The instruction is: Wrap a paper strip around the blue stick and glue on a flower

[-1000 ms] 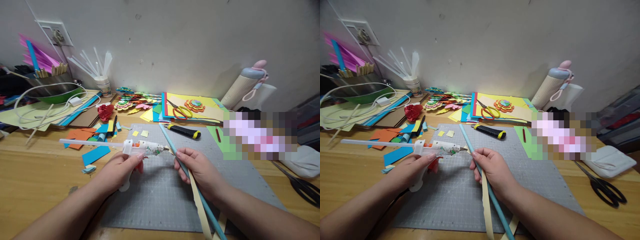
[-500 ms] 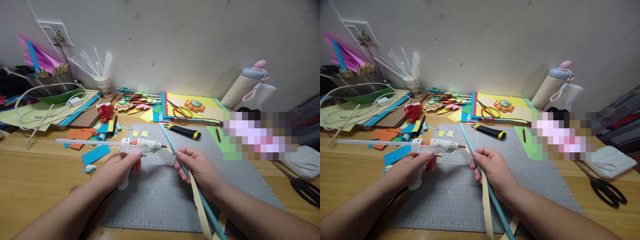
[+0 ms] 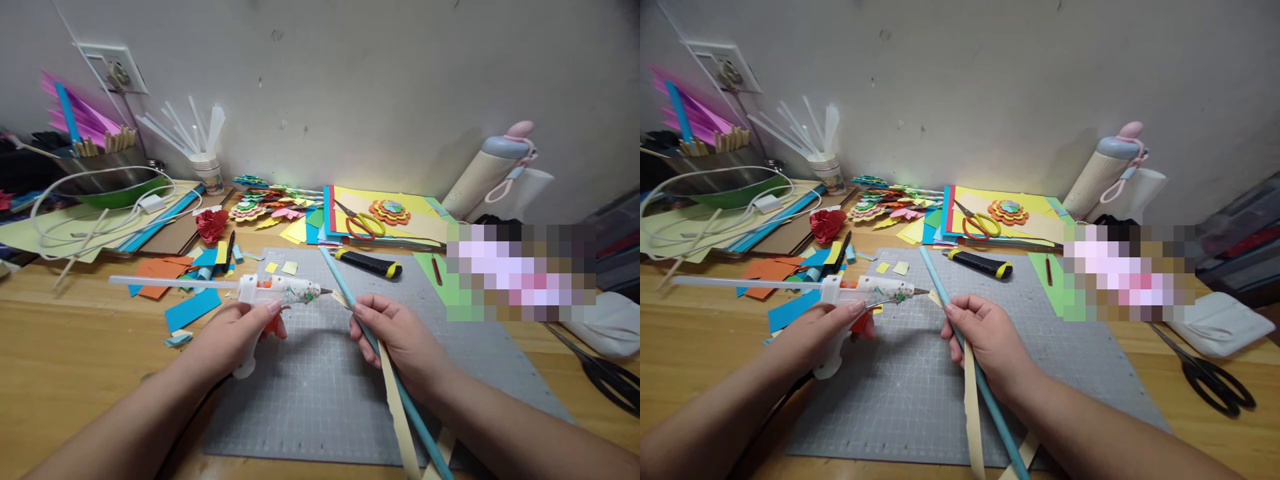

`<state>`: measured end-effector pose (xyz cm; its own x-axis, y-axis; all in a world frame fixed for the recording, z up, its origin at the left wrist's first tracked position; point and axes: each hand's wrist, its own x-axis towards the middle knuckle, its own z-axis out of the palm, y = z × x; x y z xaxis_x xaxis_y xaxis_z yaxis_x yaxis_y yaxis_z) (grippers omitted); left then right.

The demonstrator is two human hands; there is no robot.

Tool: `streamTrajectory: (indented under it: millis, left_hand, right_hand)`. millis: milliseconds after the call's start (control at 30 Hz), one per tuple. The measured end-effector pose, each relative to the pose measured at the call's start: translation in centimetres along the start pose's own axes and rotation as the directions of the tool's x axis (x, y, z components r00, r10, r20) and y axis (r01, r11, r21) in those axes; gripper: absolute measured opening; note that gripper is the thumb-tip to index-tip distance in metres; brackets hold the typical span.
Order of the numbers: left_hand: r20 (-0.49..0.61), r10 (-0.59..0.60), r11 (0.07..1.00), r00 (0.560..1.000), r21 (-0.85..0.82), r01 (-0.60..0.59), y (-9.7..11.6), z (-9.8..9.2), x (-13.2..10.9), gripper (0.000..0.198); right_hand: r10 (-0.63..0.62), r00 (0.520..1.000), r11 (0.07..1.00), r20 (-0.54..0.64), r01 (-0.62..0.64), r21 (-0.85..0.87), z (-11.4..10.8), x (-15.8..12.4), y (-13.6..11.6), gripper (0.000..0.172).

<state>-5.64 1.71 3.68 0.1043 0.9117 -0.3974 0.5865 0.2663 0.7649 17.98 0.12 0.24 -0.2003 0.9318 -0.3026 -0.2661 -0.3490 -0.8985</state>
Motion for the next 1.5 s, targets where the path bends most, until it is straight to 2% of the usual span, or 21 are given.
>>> streamTrajectory:
  millis: [233, 333, 400, 500, 600, 700, 800, 900, 967, 1000, 1100, 1133, 1200, 1233, 1267, 1333, 1400, 1500]
  left_hand:
    - [-0.009, 0.068, 0.997, 0.998, 0.028, -0.068, -1.0, 0.3, 0.6, 0.059]
    - [-0.106, 0.116, 0.988, 0.988, 0.111, -0.104, -1.3, 0.7, 1.0, 0.055]
    - [-0.173, 0.163, 0.962, 0.971, 0.244, -0.118, -1.1, 0.9, 1.1, 0.052]
    - [-0.171, 0.272, 0.867, 0.947, 0.47, -0.165, -0.7, 1.1, 1.1, 0.043]
    - [-0.128, 0.416, 0.715, 0.9, 0.658, -0.237, -0.7, 1.5, 0.9, 0.033]
    - [-0.08, 0.456, 0.578, 0.886, 0.784, -0.226, -0.7, 2.6, 0.7, 0.03]
    - [-0.055, 0.452, 0.52, 0.89, 0.828, -0.212, -0.4, 3.9, 0.3, 0.044]
    - [-0.011, 0.416, 0.54, 0.909, 0.807, -0.238, 0.3, 4.4, -0.1, 0.072]
    - [0.031, 0.38, 0.579, 0.925, 0.772, -0.263, 1.0, 3.9, -0.4, 0.086]
    - [0.038, 0.363, 0.604, 0.931, 0.751, -0.267, 1.5, 3.6, -0.6, 0.086]
    - [-0.009, 0.375, 0.74, 0.927, 0.604, -0.294, 3.2, 2.9, -0.8, 0.057]
    - [-0.038, 0.376, 0.817, 0.926, 0.485, -0.312, 3.8, 2.9, -0.8, 0.046]
    - [-0.053, 0.296, 0.953, 0.954, 0.085, -0.291, 4.5, 3.3, -0.7, 0.034]
    - [-0.011, 0.231, 0.96, 0.973, -0.159, -0.229, 4.5, 3.7, -0.5, 0.03]
    - [0.063, 0.176, 0.916, 0.982, -0.376, -0.14, 4.4, 4.2, -0.4, 0.029]
    - [0.212, 0.159, 0.774, 0.964, -0.634, 0.012, 3.8, 5.0, -0.2, 0.027]
    - [0.254, 0.21, 0.71, 0.944, -0.704, 0.031, 3.0, 5.5, 0.1, 0.024]
    - [0.209, 0.252, 0.739, 0.945, -0.672, -0.049, 2.1, 5.5, 0.2, 0.02]
  right_hand:
    - [0.009, 1.0, 0.999, 0.016, -0.01, 0.032, 0.2, -0.1, -0.2, 0.026]
    - [0.025, 0.998, 0.998, 0.064, -0.029, 0.061, 0.4, -0.4, -0.4, 0.026]
    - [0.018, 0.996, 0.997, 0.083, -0.024, 0.074, 0.5, -0.6, -0.5, 0.027]
    - [-0.008, 0.997, 0.996, 0.079, 0.001, 0.089, 0.5, -0.7, -0.7, 0.026]
    - [-0.031, 0.999, 0.995, 0.044, 0.027, 0.097, 0.2, -0.6, -0.8, 0.025]
    - [-0.045, 0.999, 0.995, 0.013, 0.044, 0.093, 0.0, -0.4, -0.9, 0.025]
    - [-0.059, 0.998, 0.995, -0.007, 0.059, 0.082, -0.2, -0.4, -1.2, 0.025]
    - [-0.069, 0.998, 0.995, -0.001, 0.069, 0.076, -0.4, -0.5, -1.4, 0.026]
    - [-0.067, 0.998, 0.995, 0.011, 0.066, 0.075, -0.5, -0.5, -1.4, 0.027]
    - [-0.063, 0.998, 0.995, 0.018, 0.061, 0.073, -0.5, -0.5, -1.5, 0.027]
    - [-0.045, 0.997, 0.997, 0.055, 0.041, 0.062, -0.3, -0.6, -1.5, 0.027]
    - [-0.038, 0.997, 0.998, 0.074, 0.034, 0.059, -0.2, -0.7, -1.5, 0.027]
    - [-0.027, 0.992, 0.998, 0.119, 0.02, 0.062, 0.0, -1.0, -1.5, 0.027]
    - [-0.023, 0.99, 0.998, 0.142, 0.013, 0.068, 0.0, -1.2, -1.4, 0.027]
    - [-0.019, 0.987, 0.997, 0.159, 0.007, 0.079, 0.1, -1.3, -1.4, 0.027]
    - [-0.017, 0.983, 0.995, 0.185, -0.002, 0.1, 0.2, -1.5, -1.2, 0.027]
    - [-0.011, 0.979, 0.994, 0.203, -0.011, 0.105, 0.3, -1.7, -1.1, 0.027]
    - [0.011, 0.974, 0.995, 0.227, -0.033, 0.092, 0.4, -1.6, -1.0, 0.029]
